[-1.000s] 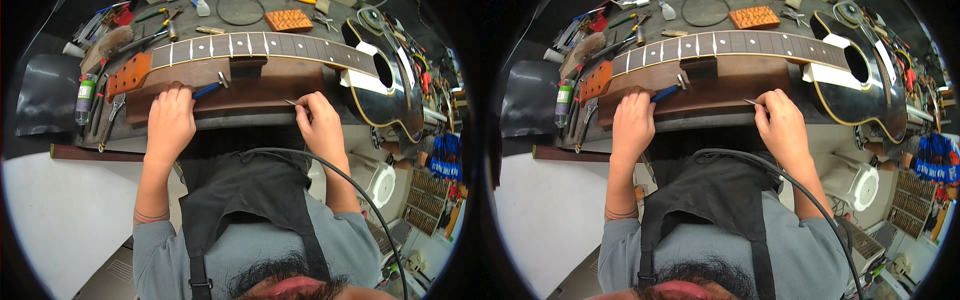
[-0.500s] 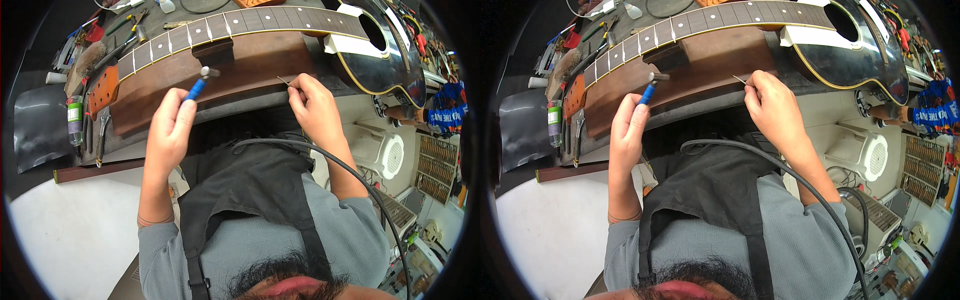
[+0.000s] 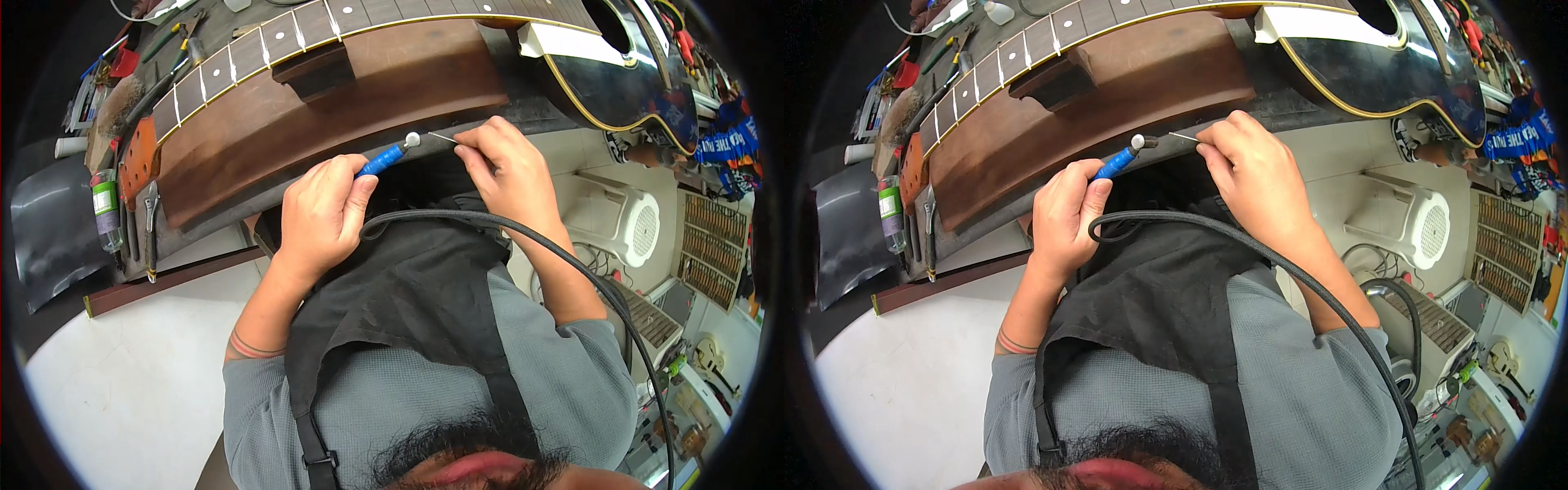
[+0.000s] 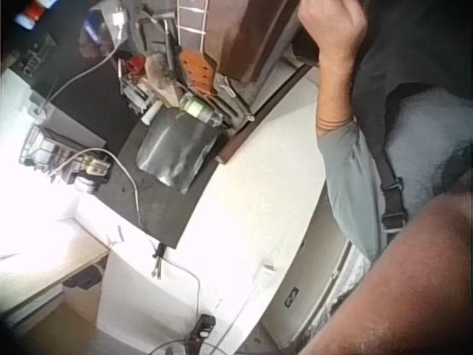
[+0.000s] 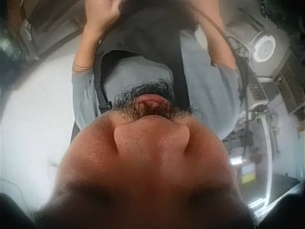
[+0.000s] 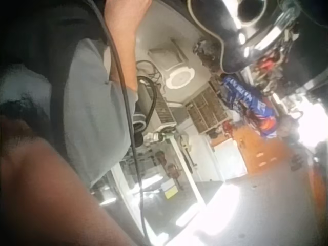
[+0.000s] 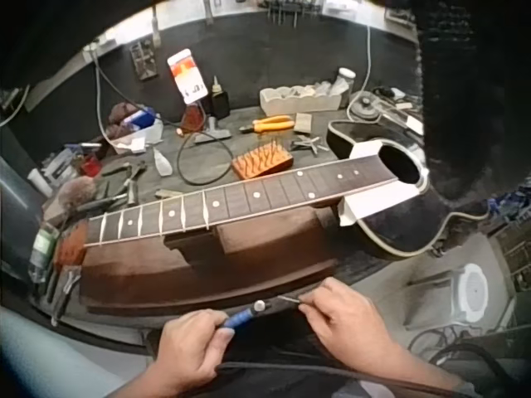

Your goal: The person installs frets on a guitar neck by placing each fret wire into its slot, tapping it flush with a small hammer, and applying glue to the fret ends. The person then uses wire cutters to trim excess fret wire and smooths the frets with a metal file.

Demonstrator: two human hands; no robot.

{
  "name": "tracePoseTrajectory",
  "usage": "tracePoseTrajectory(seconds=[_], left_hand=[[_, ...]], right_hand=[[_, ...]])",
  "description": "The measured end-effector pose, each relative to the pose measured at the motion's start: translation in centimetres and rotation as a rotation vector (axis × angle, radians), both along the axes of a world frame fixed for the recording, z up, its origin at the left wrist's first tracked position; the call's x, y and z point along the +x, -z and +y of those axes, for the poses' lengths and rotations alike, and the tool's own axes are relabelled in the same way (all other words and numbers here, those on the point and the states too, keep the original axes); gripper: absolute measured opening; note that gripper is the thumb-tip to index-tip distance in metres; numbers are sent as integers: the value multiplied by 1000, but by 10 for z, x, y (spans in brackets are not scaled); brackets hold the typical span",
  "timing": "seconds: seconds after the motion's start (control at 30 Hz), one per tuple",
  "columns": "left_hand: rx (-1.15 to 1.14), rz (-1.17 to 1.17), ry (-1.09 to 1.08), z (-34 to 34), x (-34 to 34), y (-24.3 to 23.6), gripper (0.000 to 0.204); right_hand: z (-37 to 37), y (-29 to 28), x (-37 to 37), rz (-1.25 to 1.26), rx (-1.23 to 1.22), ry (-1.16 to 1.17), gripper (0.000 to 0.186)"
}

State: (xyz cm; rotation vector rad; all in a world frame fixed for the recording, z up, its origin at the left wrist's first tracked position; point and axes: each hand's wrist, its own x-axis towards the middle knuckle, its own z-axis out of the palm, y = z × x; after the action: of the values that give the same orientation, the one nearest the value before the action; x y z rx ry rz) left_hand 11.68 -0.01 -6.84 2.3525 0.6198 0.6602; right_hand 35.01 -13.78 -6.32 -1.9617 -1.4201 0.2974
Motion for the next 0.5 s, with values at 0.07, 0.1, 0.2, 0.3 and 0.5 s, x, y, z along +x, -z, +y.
tracePoseTrajectory(seconds=[0.07,0.1,0.2,0.3,0.5], left_hand=[[36,9,1,-1,5,0,14],[49,14,5,-1,8,1,15],[76,17,37,-4,18,5,15],[82,-4,88,-8,31,7,14],[118,6,94,-15,46,10,15]], right_hand=[[-4,-5,1,57,-72,48,11],[-6,-6,2,86,-106,70,12],[-9,-1,4,163,-124,126,15],[-8,1,4,155,-92,119,13],[-8,6,6,116,-77,85,10]])
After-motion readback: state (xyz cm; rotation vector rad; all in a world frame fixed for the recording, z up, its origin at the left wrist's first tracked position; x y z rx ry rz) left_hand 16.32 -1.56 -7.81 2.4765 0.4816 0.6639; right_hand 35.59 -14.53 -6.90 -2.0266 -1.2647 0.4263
